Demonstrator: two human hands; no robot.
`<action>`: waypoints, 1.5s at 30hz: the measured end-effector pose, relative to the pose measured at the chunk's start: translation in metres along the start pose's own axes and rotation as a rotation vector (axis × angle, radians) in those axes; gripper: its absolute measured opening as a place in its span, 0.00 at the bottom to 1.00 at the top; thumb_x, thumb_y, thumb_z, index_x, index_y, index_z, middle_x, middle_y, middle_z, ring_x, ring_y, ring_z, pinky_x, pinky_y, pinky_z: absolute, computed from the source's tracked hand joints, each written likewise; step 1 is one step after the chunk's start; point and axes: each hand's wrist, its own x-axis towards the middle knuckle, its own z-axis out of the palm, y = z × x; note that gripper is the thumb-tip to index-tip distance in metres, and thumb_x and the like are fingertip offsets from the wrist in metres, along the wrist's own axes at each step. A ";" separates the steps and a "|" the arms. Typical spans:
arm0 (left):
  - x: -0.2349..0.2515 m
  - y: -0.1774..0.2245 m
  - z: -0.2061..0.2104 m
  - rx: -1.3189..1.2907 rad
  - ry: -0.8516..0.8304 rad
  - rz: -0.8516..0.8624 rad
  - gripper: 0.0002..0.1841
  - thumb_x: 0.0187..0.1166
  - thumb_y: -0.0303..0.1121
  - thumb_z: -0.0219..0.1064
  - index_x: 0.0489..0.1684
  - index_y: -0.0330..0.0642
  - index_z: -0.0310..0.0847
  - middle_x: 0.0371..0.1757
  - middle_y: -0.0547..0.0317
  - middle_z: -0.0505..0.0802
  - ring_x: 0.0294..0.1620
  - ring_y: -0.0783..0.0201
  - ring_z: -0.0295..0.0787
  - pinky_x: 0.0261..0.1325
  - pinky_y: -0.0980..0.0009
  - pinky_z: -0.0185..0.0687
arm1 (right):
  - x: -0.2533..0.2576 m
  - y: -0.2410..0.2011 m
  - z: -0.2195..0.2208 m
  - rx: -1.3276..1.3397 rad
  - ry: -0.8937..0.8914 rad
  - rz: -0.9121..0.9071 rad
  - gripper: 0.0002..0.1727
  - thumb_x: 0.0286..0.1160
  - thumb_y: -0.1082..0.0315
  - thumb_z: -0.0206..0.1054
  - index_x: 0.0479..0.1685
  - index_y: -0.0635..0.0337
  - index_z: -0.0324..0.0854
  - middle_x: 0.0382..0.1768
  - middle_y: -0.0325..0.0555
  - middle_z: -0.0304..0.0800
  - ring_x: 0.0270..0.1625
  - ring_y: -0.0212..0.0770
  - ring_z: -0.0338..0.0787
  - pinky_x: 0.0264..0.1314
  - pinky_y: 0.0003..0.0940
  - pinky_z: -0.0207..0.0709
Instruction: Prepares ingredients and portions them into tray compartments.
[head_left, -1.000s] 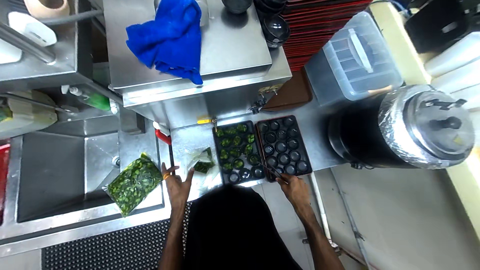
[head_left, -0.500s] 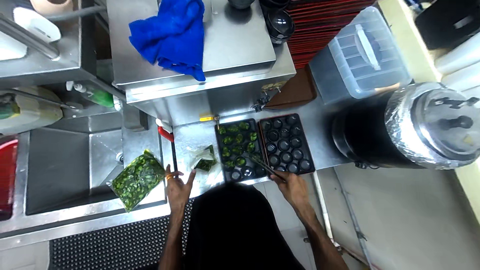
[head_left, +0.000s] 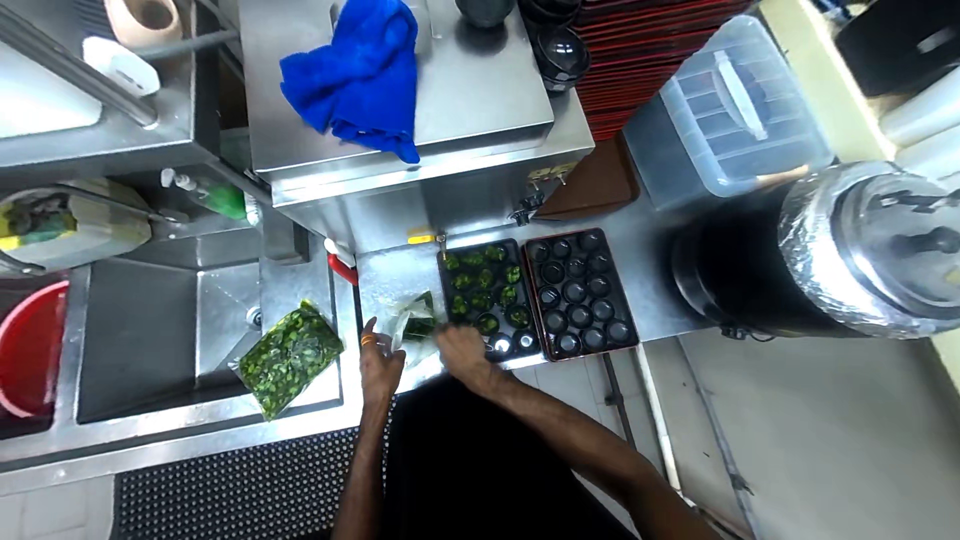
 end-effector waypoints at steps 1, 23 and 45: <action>0.001 0.000 0.001 -0.021 0.007 0.003 0.48 0.59 0.22 0.73 0.90 0.40 0.55 0.48 0.50 0.88 0.37 0.56 0.85 0.38 0.56 0.85 | 0.000 0.000 -0.003 -0.008 -0.007 0.000 0.18 0.81 0.76 0.56 0.66 0.65 0.81 0.58 0.65 0.89 0.56 0.66 0.91 0.53 0.61 0.84; 0.014 -0.008 -0.004 -0.074 -0.032 0.028 0.50 0.60 0.24 0.74 0.92 0.38 0.53 0.46 0.51 0.88 0.36 0.58 0.85 0.36 0.58 0.86 | -0.134 0.142 0.002 0.519 0.225 0.197 0.17 0.83 0.46 0.64 0.60 0.35 0.94 0.46 0.38 0.99 0.50 0.43 0.96 0.56 0.57 0.85; 0.009 -0.018 -0.005 -0.118 -0.039 0.006 0.49 0.60 0.24 0.74 0.91 0.39 0.54 0.49 0.50 0.89 0.37 0.59 0.88 0.36 0.59 0.88 | -0.128 0.159 0.032 0.277 -0.060 0.418 0.19 0.83 0.43 0.61 0.63 0.35 0.91 0.51 0.48 0.97 0.56 0.56 0.93 0.57 0.60 0.83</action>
